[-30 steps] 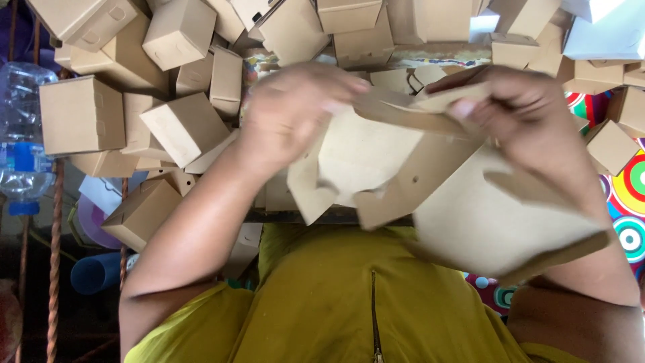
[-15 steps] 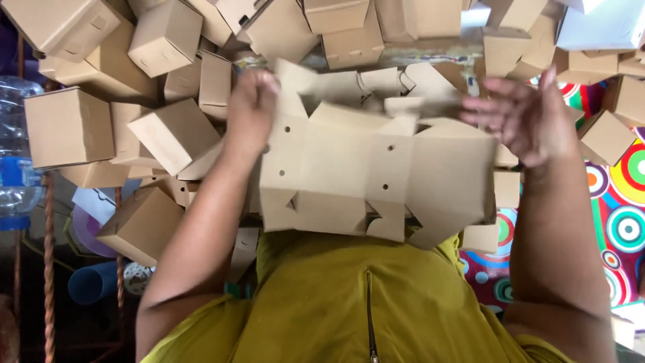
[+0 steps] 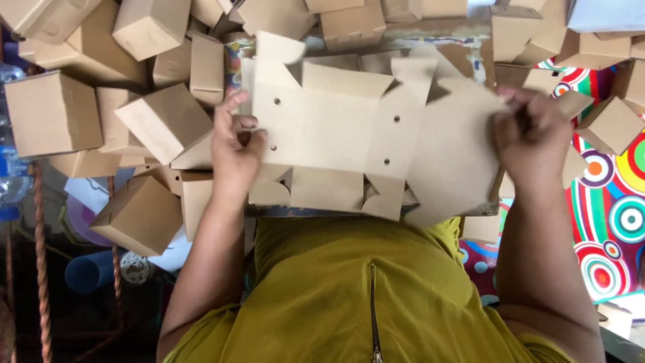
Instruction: The person assembles small cardboard boxes by hand. They pick up flat cardboard pieces, fold the sides and flaps, and interlock the tabs to form the box structure. The person repeats this process for multiple boxes, placing the finished ones on a pile.
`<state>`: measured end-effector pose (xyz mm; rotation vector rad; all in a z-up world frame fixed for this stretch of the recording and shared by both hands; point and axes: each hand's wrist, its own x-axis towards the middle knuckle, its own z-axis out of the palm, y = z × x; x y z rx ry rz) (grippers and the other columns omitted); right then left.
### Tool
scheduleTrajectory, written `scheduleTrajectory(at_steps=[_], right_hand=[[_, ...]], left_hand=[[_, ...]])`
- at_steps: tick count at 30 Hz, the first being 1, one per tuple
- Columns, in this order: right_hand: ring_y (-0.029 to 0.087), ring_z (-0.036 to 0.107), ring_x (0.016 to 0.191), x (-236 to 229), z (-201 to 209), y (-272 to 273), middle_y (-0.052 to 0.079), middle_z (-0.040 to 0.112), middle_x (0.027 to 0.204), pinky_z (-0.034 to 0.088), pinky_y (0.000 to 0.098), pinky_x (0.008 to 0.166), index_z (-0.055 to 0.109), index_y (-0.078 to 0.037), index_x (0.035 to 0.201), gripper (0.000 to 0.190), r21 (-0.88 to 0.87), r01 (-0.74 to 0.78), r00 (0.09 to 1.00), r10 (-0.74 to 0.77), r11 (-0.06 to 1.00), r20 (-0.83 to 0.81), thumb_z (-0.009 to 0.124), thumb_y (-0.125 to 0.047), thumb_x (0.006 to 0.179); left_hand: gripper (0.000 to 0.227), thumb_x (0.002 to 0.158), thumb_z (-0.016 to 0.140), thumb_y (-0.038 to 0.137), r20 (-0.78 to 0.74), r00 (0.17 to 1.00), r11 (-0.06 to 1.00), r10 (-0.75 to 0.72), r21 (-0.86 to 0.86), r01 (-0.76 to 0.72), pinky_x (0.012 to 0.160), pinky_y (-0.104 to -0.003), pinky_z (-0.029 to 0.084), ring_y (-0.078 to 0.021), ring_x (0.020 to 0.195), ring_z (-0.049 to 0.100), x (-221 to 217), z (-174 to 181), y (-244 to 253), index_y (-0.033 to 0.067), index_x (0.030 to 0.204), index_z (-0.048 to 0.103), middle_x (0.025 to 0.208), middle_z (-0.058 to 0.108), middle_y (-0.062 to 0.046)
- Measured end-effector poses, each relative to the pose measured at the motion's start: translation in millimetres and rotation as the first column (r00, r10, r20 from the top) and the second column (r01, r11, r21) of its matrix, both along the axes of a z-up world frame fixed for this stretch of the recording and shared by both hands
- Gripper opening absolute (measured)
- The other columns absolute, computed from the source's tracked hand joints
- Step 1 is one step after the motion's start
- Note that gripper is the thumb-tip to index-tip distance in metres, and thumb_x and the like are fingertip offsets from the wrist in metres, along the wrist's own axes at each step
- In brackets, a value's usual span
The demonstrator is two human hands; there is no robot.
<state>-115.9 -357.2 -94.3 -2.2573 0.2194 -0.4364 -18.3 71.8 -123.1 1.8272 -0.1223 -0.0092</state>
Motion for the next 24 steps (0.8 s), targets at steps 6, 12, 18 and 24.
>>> scheduleTrajectory(at_steps=[6, 12, 18, 24], right_hand=[[0.027, 0.062, 0.095, 48.6, 15.7, 24.9, 0.021, 0.059, 0.127, 0.054, 0.0361, 0.084, 0.062, 0.003, 0.145, 0.047, -0.155, -0.079, 0.996, 0.071, 0.985, -0.053, 0.061, 0.008, 0.099], [0.052, 0.043, 0.142, 34.5, 2.2, 82.3, 0.029, 0.050, 0.149, 0.038, 0.0576, 0.116, 0.065, -0.001, 0.144, 0.057, -0.524, -0.237, 0.934, 0.341, 0.818, 0.110, 0.072, -0.001, 0.087], [0.045, 0.001, 0.158, 49.9, -30.9, 78.8, 0.011, 0.003, 0.175, -0.002, 0.0708, 0.121, 0.016, -0.046, 0.164, 0.074, -0.535, -0.497, 0.822, 0.173, 0.683, -0.542, 0.037, -0.069, 0.097], [0.045, 0.071, 0.093, 120.6, 25.5, 64.1, 0.016, 0.074, 0.091, 0.055, 0.0558, 0.091, 0.067, -0.038, 0.138, 0.062, -0.279, -0.251, 0.859, 0.081, 0.927, -0.506, 0.075, -0.059, 0.081]], left_hand=[[0.067, 0.089, 0.050, -0.007, -0.263, 0.962, 0.919, 0.073, 0.394, 0.038, 0.101, -0.049, 0.054, -0.0368, 0.133, 0.054, 0.1, 27.7, -3.8, 0.0159, 0.151, 0.033, 0.139, 0.059, -0.024], [0.080, 0.083, 0.079, 0.022, -0.050, 0.986, 0.698, -0.156, 0.702, 0.146, 0.124, -0.056, 0.026, -0.0502, 0.150, 0.027, -7.3, -0.3, -3.5, 0.0178, 0.156, 0.045, 0.165, 0.026, -0.023], [0.087, 0.094, 0.061, 0.054, -0.383, 0.906, 0.384, -0.178, 0.821, 0.422, 0.117, -0.054, 0.027, -0.0409, 0.158, 0.001, -7.7, -3.3, -14.0, 0.0274, 0.166, 0.020, 0.173, -0.002, -0.015], [0.082, 0.095, 0.060, 0.054, -0.349, 0.920, 0.445, -0.180, 0.805, 0.393, 0.117, -0.051, 0.022, -0.0362, 0.159, 0.005, -10.7, -14.2, -9.7, 0.0289, 0.165, 0.024, 0.174, 0.006, -0.009]])
